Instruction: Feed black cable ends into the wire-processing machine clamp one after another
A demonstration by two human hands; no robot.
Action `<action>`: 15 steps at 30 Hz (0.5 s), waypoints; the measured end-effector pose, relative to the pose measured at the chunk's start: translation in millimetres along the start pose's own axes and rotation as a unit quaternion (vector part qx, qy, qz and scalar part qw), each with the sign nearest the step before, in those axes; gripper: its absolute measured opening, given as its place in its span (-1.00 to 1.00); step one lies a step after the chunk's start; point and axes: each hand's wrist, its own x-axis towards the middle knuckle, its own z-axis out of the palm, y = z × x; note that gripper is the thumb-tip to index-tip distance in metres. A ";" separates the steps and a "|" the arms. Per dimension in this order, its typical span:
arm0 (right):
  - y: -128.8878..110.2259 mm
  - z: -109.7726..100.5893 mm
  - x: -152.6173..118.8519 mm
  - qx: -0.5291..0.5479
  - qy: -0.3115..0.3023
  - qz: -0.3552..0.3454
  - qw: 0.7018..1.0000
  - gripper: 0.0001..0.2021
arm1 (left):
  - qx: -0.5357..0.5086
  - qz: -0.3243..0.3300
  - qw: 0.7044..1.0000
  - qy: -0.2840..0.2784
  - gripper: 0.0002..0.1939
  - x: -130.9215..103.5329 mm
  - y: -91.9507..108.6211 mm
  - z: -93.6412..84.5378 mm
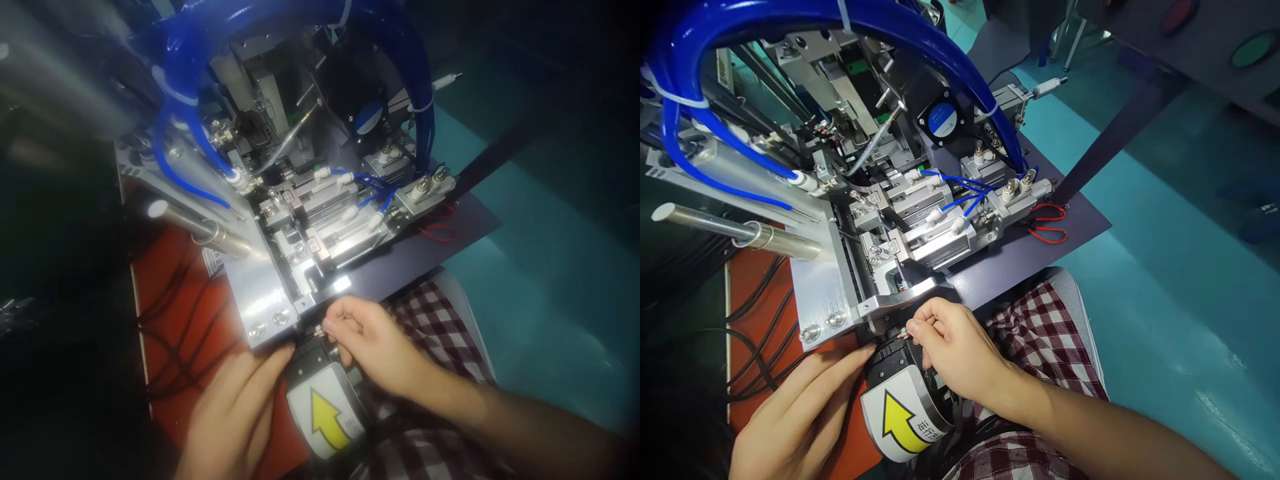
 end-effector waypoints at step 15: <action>-6.0 -12.3 6.4 0.016 -0.064 0.043 0.997 -0.76 | 0.075 -0.010 0.996 -0.038 -0.71 -3.8 1.2 -8.4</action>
